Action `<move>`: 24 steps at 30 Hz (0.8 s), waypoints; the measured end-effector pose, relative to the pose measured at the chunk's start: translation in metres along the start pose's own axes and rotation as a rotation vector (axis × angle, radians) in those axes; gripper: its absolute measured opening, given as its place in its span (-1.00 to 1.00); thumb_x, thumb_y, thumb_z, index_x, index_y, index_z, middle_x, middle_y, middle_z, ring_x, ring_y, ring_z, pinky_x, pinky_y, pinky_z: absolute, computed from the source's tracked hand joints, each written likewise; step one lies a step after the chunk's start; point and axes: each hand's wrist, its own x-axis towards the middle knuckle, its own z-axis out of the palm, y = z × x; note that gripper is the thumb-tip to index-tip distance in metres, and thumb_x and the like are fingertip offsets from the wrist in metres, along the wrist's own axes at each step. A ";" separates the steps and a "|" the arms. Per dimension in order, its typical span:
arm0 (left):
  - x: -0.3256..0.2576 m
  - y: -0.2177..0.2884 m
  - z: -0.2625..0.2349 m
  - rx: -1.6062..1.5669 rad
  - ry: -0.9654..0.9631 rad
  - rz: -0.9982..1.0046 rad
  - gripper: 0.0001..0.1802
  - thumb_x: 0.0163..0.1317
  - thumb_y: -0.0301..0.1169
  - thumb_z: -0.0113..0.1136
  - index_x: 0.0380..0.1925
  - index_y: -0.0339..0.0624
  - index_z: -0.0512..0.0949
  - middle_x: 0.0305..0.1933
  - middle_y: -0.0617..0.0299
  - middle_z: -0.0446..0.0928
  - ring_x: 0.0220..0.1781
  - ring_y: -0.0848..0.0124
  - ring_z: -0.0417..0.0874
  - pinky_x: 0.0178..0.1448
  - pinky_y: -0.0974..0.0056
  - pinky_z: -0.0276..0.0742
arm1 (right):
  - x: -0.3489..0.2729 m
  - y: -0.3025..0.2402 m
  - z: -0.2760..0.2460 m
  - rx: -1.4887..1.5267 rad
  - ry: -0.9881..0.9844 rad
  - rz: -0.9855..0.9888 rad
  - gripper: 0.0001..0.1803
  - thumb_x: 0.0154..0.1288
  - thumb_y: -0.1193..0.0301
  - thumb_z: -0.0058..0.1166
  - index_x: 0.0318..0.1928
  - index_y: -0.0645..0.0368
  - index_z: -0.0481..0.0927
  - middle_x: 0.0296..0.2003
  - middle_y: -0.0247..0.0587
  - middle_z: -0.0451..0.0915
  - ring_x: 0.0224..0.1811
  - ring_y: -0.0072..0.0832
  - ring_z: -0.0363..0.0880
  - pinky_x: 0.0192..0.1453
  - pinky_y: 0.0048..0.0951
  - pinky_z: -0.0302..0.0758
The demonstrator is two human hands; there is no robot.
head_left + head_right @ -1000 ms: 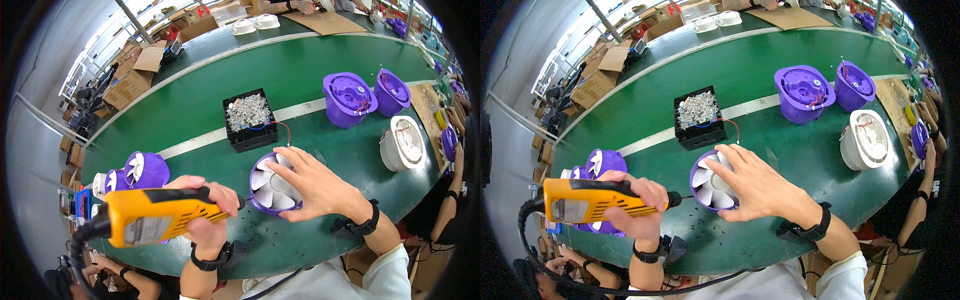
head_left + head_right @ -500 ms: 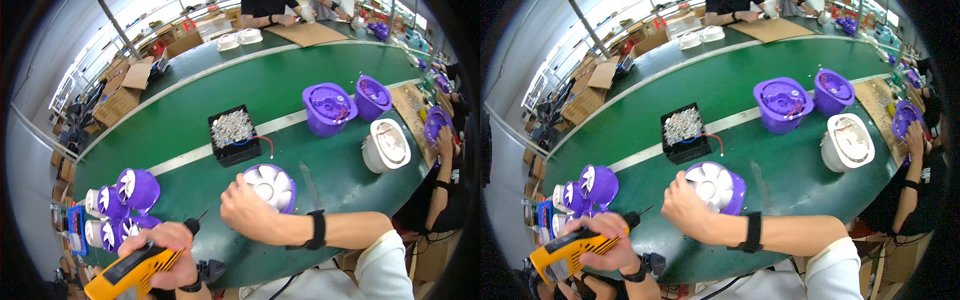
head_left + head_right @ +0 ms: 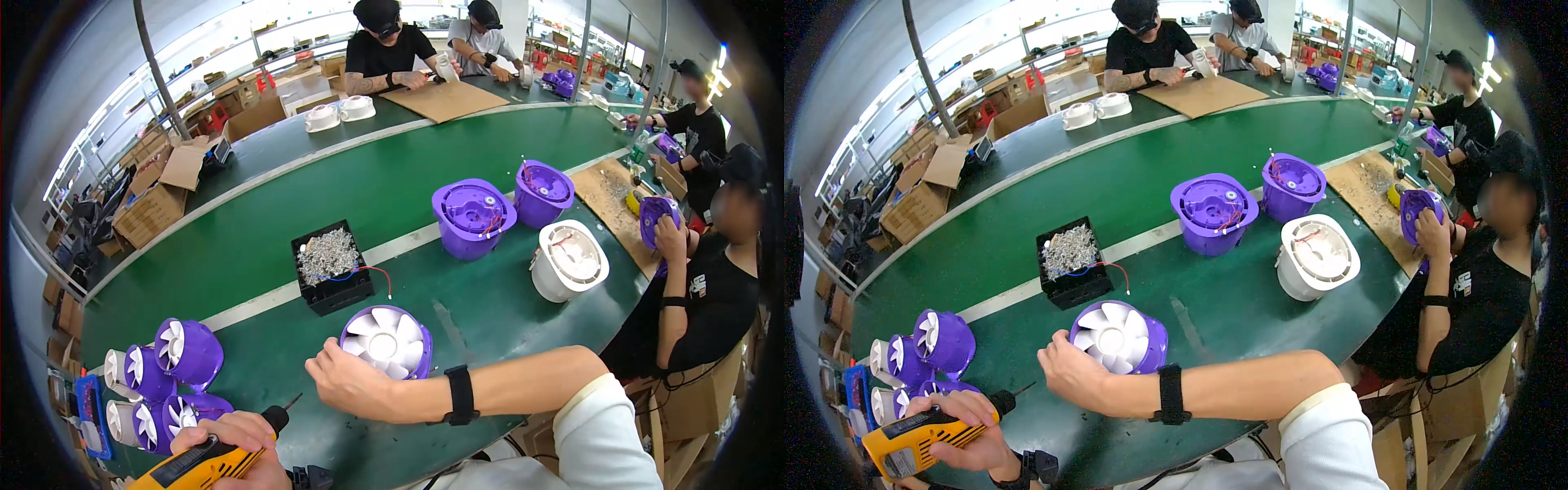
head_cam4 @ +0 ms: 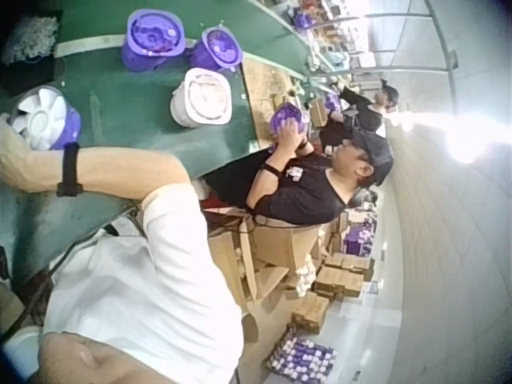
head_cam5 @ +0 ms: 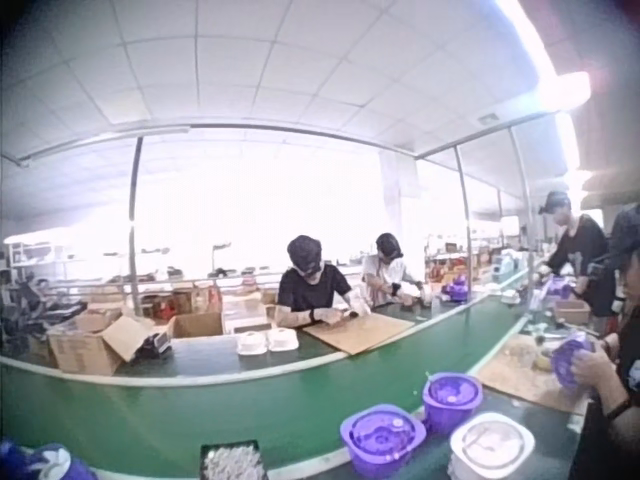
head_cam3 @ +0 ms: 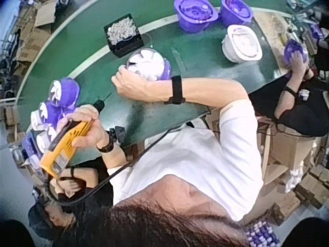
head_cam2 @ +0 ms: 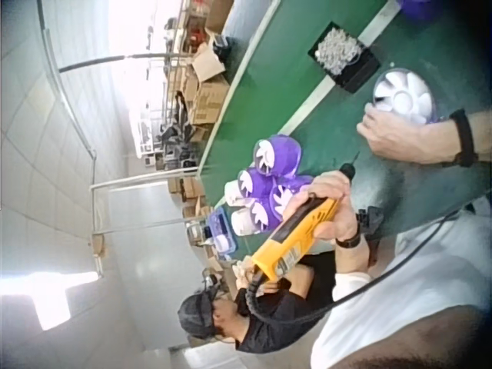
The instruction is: The person uses a yellow power drill to fasten white fan blades into purple plastic housings on a green assembly table. They handle multiple units sequentially, securing the components and moving finished items aside.
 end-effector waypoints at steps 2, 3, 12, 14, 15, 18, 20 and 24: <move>-0.001 0.000 0.002 -0.007 0.005 -0.028 -0.33 0.27 0.20 -0.05 0.04 -0.18 0.21 -0.62 0.24 0.33 -0.74 0.47 0.30 -0.67 0.41 0.24 | 0.000 0.013 -0.001 0.235 -0.013 -0.017 -0.74 0.01 0.30 0.13 -0.30 0.17 0.65 -0.30 -0.19 0.48 -0.17 -0.31 0.49 0.07 -0.23 0.33; -0.001 0.003 0.001 -0.015 0.008 -0.054 -0.32 0.27 0.20 -0.04 0.04 -0.19 0.21 -0.63 0.24 0.33 -0.74 0.47 0.30 -0.68 0.41 0.25 | 0.003 0.021 -0.004 0.363 -0.016 -0.029 -0.73 0.01 0.29 0.15 -0.29 0.17 0.65 -0.26 -0.18 0.49 -0.13 -0.30 0.49 0.09 -0.22 0.33; -0.004 0.003 0.033 -0.306 -0.197 -0.482 -0.22 0.15 0.29 0.05 -0.05 -0.23 0.18 -0.62 0.12 0.42 -0.68 0.33 0.44 -0.60 0.26 0.40 | -0.075 0.080 0.032 0.996 0.315 0.207 -0.47 0.06 0.41 0.11 0.11 0.23 0.44 0.21 0.06 0.33 0.23 0.00 0.28 0.32 -0.09 0.24; -0.003 0.002 0.048 -0.304 -0.228 -0.580 -0.21 0.09 0.27 0.14 -0.10 -0.24 0.20 -0.63 0.12 0.42 -0.68 0.34 0.44 -0.56 0.26 0.39 | -0.070 0.070 0.033 0.987 0.388 0.279 -0.50 0.01 0.60 -0.01 0.07 0.28 0.45 0.17 0.02 0.36 0.18 -0.01 0.33 0.26 -0.15 0.32; -0.004 0.004 0.057 -0.287 -0.209 -0.609 -0.21 0.07 0.25 0.18 -0.10 -0.25 0.20 -0.63 0.12 0.41 -0.68 0.35 0.43 -0.55 0.26 0.40 | -0.068 0.066 0.034 0.975 0.406 0.300 -0.50 0.00 0.61 -0.02 0.06 0.29 0.45 0.16 0.02 0.36 0.16 -0.01 0.34 0.23 -0.16 0.34; -0.012 -0.006 0.065 -0.400 -0.285 -0.565 -0.33 0.18 0.11 0.18 -0.09 -0.24 0.21 -0.62 0.12 0.42 -0.67 0.34 0.43 -0.53 0.22 0.42 | -0.069 0.054 0.033 0.894 0.494 0.404 -0.53 -0.05 0.65 -0.03 -0.01 0.31 0.46 0.11 -0.01 0.39 0.04 -0.03 0.41 0.10 -0.17 0.44; -0.018 -0.012 0.069 -0.475 -0.340 -0.544 -0.41 0.23 0.01 0.18 -0.07 -0.24 0.21 -0.57 0.11 0.43 -0.63 0.31 0.46 -0.48 0.17 0.44 | -0.069 0.050 0.033 0.864 0.526 0.449 -0.53 -0.08 0.65 -0.02 -0.04 0.30 0.46 0.09 -0.03 0.40 0.00 -0.05 0.42 0.07 -0.16 0.44; -0.025 -0.008 0.080 -0.237 -0.350 -0.454 -0.23 0.15 0.34 -0.03 -0.05 -0.15 0.20 -0.64 0.18 0.40 -0.80 0.37 0.34 -0.68 0.27 0.36 | -0.067 0.045 0.036 0.819 0.614 0.490 -0.53 -0.15 0.64 0.00 -0.08 0.29 0.46 0.02 0.00 0.43 -0.06 -0.05 0.44 0.02 -0.16 0.46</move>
